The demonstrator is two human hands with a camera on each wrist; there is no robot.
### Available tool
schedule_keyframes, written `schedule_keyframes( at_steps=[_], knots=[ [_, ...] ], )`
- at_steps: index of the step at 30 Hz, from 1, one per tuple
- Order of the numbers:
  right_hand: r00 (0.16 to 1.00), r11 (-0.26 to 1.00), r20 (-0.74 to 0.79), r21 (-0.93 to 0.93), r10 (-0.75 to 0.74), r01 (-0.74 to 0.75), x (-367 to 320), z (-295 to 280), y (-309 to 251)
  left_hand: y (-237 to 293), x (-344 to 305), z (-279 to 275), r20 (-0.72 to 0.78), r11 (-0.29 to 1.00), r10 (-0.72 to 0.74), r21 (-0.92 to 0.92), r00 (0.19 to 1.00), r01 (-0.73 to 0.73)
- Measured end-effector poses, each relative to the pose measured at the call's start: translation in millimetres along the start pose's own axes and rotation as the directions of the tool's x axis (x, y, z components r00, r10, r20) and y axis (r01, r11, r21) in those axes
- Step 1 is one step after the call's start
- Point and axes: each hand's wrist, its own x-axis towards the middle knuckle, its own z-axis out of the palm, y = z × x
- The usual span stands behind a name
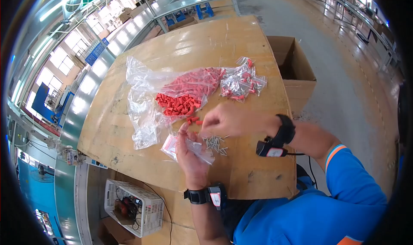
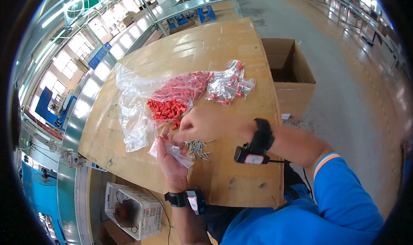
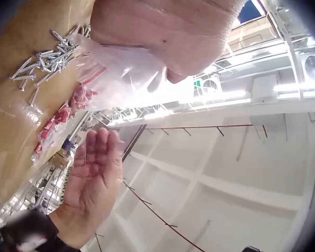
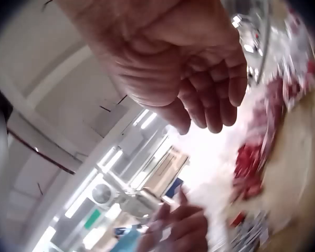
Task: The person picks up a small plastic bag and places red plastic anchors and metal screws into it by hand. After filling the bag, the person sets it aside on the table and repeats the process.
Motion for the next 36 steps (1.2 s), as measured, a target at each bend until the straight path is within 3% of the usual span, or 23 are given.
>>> schedule_keyframes(
  at_steps=[3, 6, 10, 14, 18, 24, 27, 33, 36],
  knots=[
    [0.994, 0.992, 0.027, -0.065, -0.106, 0.108, -1, 21, -16, -2, -2, 16, -0.072, 0.999, -0.005, 0.035, 0.997, 0.007],
    [0.982, 0.971, -0.075, 0.153, -0.172, 0.182, 11, 33, 0, 2, -4, 11, -0.078, 0.999, -0.013, 0.033, 0.997, 0.016],
    [0.993, 0.95, -0.121, 0.31, 0.002, 0.036, 11, 11, 5, 3, -7, 27, -0.198, 0.997, 0.033, 0.075, 0.98, -0.019],
    [0.992, 0.844, -0.114, 0.536, 0.057, 0.013, 14, 2, 21, 2, -5, 7, 0.006, 0.999, -0.008, -0.051, 1.0, 0.008],
    [0.996, 0.639, -0.076, 0.768, 0.041, 0.032, 21, 12, 38, 5, -6, 17, -0.071, 0.997, -0.051, 0.048, 0.996, 0.055],
    [0.994, 0.523, -0.042, 0.852, 0.099, -0.016, 21, 17, 46, 3, -3, 12, -0.111, 0.991, -0.007, 0.134, 0.994, 0.022],
    [0.996, 0.518, -0.036, 0.855, 0.078, -0.009, 21, 16, 52, 1, -1, 13, -0.16, 0.965, 0.043, 0.263, 0.986, 0.001],
    [0.974, 0.588, -0.212, 0.799, 0.079, 0.126, 20, 18, 47, -3, -4, 10, -0.079, 0.884, 0.167, 0.454, 0.983, -0.114],
    [0.953, 0.797, -0.3, 0.565, -0.043, 0.214, 20, 19, 53, -5, -5, 11, -0.064, 0.864, 0.225, 0.474, 0.972, -0.169]
  ],
)
